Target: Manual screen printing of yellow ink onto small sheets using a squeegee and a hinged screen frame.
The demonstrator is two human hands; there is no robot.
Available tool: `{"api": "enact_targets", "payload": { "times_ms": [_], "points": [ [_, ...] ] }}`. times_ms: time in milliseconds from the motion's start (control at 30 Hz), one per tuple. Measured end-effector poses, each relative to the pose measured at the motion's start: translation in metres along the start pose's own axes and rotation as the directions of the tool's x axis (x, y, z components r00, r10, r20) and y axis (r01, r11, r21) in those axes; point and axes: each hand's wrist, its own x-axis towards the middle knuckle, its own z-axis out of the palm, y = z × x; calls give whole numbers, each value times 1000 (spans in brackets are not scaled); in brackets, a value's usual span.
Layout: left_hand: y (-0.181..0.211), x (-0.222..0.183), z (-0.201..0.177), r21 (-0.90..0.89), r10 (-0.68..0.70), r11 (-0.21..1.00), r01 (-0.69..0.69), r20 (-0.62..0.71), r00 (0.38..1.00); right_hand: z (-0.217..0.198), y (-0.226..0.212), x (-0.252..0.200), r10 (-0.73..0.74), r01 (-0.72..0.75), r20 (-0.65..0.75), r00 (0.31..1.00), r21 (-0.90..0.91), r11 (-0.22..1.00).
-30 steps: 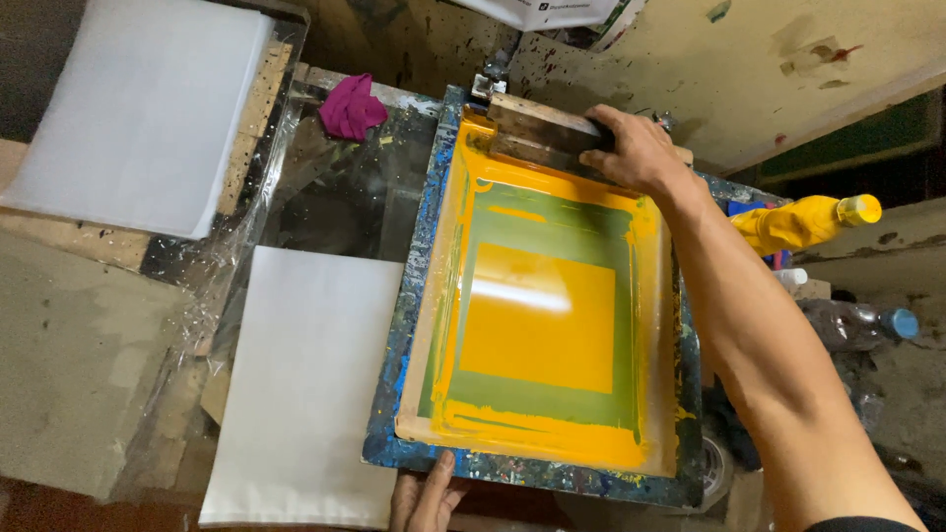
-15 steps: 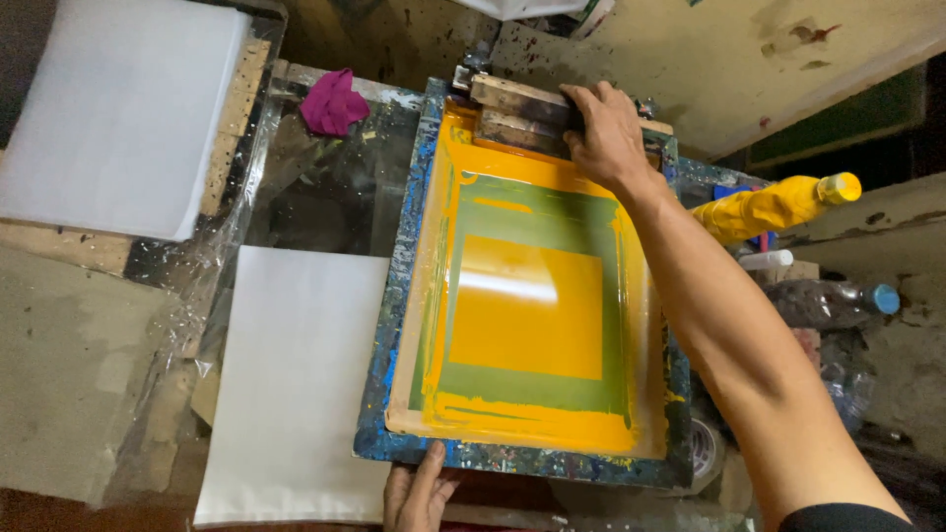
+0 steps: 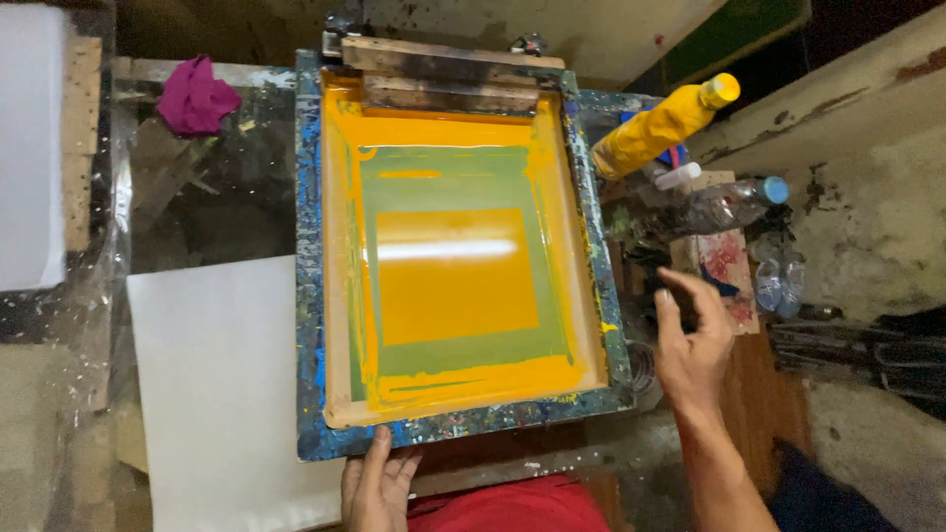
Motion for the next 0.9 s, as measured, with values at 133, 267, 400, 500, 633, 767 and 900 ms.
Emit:
{"api": "enact_targets", "payload": {
  "times_ms": [133,267,400,500,633,767,900],
  "points": [
    [16,-22,10,12,16,1000,-17,76,997,-4,64,-73,261,-257,160,952,-45,965],
    [16,-28,9,24,72,997,-74,71,995,5,76,-108,213,-214,156,964,-15,977],
    [24,-46,20,-10,67,998,-66,84,994,9,65,-119,267,-276,156,951,35,961],
    [8,-25,5,-34,151,988,-148,166,974,7,59,-123,235,-252,168,957,89,964],
    [12,-42,16,18,119,992,-121,113,987,5,74,-125,155,-159,130,979,15,987],
    [10,-32,18,-17,84,996,-83,128,988,3,60,-113,25,-25,5,1000,-22,999],
    [15,-42,11,90,74,992,-91,180,981,-7,31,-123,-31,21,-72,997,-128,992]
  ]
}}
